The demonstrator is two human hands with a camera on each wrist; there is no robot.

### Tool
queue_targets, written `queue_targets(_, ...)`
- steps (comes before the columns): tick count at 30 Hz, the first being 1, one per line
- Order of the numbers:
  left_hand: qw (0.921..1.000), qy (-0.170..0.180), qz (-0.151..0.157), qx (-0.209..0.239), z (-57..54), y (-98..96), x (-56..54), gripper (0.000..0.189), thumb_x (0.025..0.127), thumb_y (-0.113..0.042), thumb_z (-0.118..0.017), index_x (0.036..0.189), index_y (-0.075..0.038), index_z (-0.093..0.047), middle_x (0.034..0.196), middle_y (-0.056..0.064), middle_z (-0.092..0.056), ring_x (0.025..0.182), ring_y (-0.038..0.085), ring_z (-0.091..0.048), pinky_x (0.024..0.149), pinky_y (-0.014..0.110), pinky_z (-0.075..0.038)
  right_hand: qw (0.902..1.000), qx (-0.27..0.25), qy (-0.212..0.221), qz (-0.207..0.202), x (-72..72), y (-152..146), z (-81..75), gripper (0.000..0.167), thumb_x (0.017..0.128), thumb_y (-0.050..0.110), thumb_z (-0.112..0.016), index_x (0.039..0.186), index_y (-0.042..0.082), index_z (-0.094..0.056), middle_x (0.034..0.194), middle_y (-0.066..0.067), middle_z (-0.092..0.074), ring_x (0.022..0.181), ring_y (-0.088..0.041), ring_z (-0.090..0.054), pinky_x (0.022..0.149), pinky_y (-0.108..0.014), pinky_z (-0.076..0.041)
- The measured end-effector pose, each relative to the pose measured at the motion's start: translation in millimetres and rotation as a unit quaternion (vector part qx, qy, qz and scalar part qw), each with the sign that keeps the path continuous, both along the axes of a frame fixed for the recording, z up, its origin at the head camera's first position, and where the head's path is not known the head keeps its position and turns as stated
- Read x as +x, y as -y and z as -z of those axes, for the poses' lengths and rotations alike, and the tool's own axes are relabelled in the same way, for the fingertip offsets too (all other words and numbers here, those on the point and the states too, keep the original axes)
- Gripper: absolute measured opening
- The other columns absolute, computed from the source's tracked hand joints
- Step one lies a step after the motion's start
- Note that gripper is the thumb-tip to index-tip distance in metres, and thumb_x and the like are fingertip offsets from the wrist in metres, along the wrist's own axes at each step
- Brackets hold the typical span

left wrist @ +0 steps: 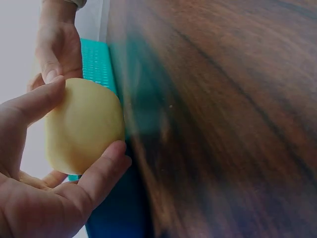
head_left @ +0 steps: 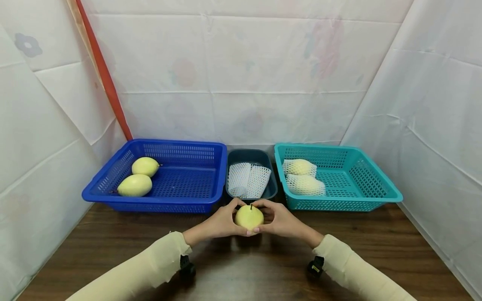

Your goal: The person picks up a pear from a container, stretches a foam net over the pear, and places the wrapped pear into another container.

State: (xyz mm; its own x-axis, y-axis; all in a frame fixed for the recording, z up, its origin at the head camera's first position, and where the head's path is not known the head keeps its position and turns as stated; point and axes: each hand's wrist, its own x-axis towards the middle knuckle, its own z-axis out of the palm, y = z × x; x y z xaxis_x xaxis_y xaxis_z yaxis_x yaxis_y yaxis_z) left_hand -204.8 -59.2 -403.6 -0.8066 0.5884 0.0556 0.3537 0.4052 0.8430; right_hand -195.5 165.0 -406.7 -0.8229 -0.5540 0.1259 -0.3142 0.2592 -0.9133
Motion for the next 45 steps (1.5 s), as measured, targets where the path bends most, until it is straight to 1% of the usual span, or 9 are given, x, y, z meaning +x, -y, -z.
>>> queue_targets(7, 0.9999, 0.006, -0.003, -0.011, 8.2, -0.3, 0.2, 0.067, 0.067, -0.025, -0.087, 0.117, -0.006, -0.046, 0.103, 0.014, -0.064, 0.083, 0.017, -0.06, 0.069, 0.033, -0.049, 0.9997, 0.019, -0.011, -0.011, 8.7, 5.5, -11.4, 0.055, 0.077, -0.001, -0.077, 0.124, -0.007, -0.05, 0.122, -0.021, -0.055, 0.109, -0.032, -0.059, 0.083, -0.037, -0.052)
queue_targets(14, 0.9998, -0.008, -0.004, -0.016, 12.9, -0.3, -0.6, 0.066, 0.067, -0.024, -0.087, 0.116, -0.005, -0.048, 0.104, 0.012, -0.064, 0.087, 0.017, -0.059, 0.073, 0.035, -0.05, 0.9997, 0.025, -0.002, -0.006, -1.4, 1.0, 13.2, 0.059, 0.077, 0.004, -0.079, 0.127, 0.001, -0.049, 0.125, -0.014, -0.054, 0.111, -0.023, -0.058, 0.084, -0.033, -0.051)
queue_targets(19, 0.9995, -0.025, -0.002, -0.02, 11.7, -0.8, -1.3, 0.066, 0.067, -0.024, -0.088, 0.116, -0.004, -0.049, 0.106, 0.011, -0.062, 0.092, 0.019, -0.059, 0.076, 0.035, -0.05, 0.9987, 0.044, -0.003, -0.028, -6.5, -2.0, 11.5, 0.058, 0.079, 0.011, -0.079, 0.127, 0.004, -0.048, 0.126, -0.012, -0.052, 0.113, -0.024, -0.056, 0.085, -0.031, -0.05)
queue_targets(22, 0.9995, -0.026, 0.0, -0.017, 11.3, -1.3, -1.2, 0.066, 0.067, -0.022, -0.088, 0.116, -0.003, -0.049, 0.105, 0.012, -0.062, 0.092, 0.02, -0.059, 0.075, 0.035, -0.05, 0.9971, 0.061, -0.005, -0.045, -9.3, -3.5, 0.8, 0.057, 0.081, 0.011, -0.077, 0.128, 0.002, -0.047, 0.127, -0.014, -0.051, 0.115, -0.026, -0.054, 0.088, -0.033, -0.049)
queue_targets(25, 0.9994, -0.031, 0.002, -0.016, 11.4, -1.6, -0.8, 0.066, 0.067, -0.022, -0.088, 0.116, -0.002, -0.049, 0.104, 0.012, -0.062, 0.092, 0.021, -0.059, 0.075, 0.035, -0.049, 0.9959, 0.076, -0.017, -0.045, -13.7, -4.5, -16.4, 0.054, 0.082, 0.009, -0.075, 0.128, -0.001, -0.048, 0.127, -0.017, -0.051, 0.117, -0.029, -0.053, 0.091, -0.035, -0.048)
queue_targets(32, 0.9993, -0.032, 0.002, -0.018, 11.3, -2.0, -0.4, 0.067, 0.067, -0.021, -0.088, 0.117, -0.002, -0.049, 0.107, 0.015, -0.062, 0.096, 0.025, -0.06, 0.08, 0.041, -0.049, 0.9921, 0.1, -0.076, -0.009, -34.7, -5.3, -60.3, 0.04, 0.087, 0.004, -0.068, 0.124, -0.001, -0.052, 0.124, -0.022, -0.053, 0.116, -0.037, -0.051, 0.093, -0.046, -0.045)
queue_targets(37, 0.9989, -0.036, -0.003, -0.03, 12.7, -3.2, -1.4, 0.067, 0.067, -0.024, -0.088, 0.118, -0.003, -0.049, 0.109, 0.016, -0.061, 0.099, 0.025, -0.059, 0.082, 0.041, -0.048, 0.9849, 0.135, -0.104, 0.03, -60.3, -2.5, -84.5, 0.038, 0.089, 0.003, -0.066, 0.124, 0.0, -0.052, 0.125, -0.022, -0.054, 0.117, -0.036, -0.051, 0.096, -0.048, -0.042)
queue_targets(41, 0.9988, -0.036, -0.003, -0.032, 13.6, -3.4, -1.1, 0.067, 0.067, -0.025, -0.088, 0.117, -0.003, -0.049, 0.11, 0.016, -0.061, 0.099, 0.025, -0.058, 0.082, 0.041, -0.048, 0.9721, 0.197, -0.113, 0.06, -85.3, 2.2, -95.4, 0.04, 0.09, 0.008, -0.065, 0.127, -0.002, -0.051, 0.126, -0.021, -0.054, 0.118, -0.033, -0.05, 0.098, -0.045, -0.041)
queue_targets(45, 0.9989, -0.032, -0.003, -0.034, 14.5, -3.7, 0.3, 0.067, 0.067, -0.025, -0.088, 0.117, -0.004, -0.049, 0.109, 0.014, -0.061, 0.098, 0.025, -0.058, 0.081, 0.041, -0.048, 0.9581, 0.265, -0.077, 0.076, -108.1, 7.9, -97.0, 0.048, 0.092, 0.014, -0.063, 0.135, -0.002, -0.045, 0.135, -0.021, -0.048, 0.126, -0.033, -0.044, 0.1, -0.044, -0.038)
